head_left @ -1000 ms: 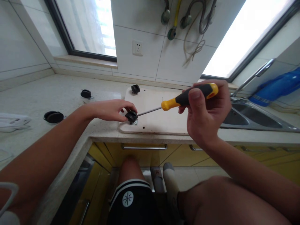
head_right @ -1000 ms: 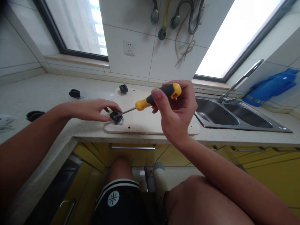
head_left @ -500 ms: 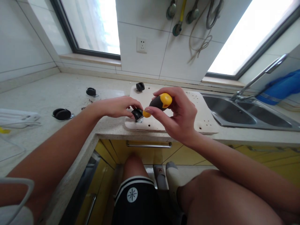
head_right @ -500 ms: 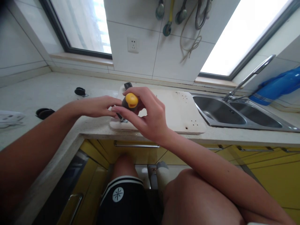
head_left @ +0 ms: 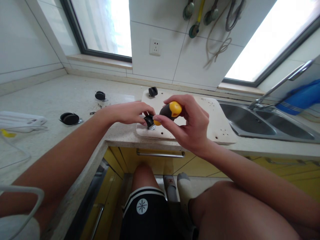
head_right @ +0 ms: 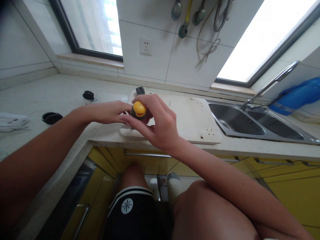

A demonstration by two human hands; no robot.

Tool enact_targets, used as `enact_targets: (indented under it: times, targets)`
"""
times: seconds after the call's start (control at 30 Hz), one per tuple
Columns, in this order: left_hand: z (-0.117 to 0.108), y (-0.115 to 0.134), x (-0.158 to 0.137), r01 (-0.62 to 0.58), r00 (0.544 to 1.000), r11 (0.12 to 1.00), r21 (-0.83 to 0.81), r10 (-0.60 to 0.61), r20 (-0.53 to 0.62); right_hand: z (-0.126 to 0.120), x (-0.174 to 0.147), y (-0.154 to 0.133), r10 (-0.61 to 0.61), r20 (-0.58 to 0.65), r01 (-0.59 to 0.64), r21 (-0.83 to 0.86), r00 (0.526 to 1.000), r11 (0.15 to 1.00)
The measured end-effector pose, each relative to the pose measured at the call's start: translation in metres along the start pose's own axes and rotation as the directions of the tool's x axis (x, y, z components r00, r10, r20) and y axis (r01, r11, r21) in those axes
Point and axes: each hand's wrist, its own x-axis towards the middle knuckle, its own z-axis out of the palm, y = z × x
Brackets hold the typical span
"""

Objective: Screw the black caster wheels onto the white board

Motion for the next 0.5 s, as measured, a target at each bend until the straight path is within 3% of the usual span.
enact_targets:
  times: [0.13,0.43,0.5]
  targets:
    - [-0.0011,0.0024,-0.0012,-0.017,1.0,1.0,-0.022,0.017,0.014,0.0006,0.0039,-0.0034,-0.085,0.01,0.085,-0.028,0.996,0.996]
    - [-0.0009,0.0042,-0.002,-0.031,0.999,0.997,-0.066,0.033,0.032,0.0075,0.0016,0.0027,-0.103,0.033,0.105,-0.045,0.994,0.993]
    - [0.0021,0.0047,-0.0027,-0.031,0.998,0.992,-0.126,0.025,-0.053,0.0096,0.0051,0.0022,-0.12,0.041,0.124,-0.129,0.992,0.984]
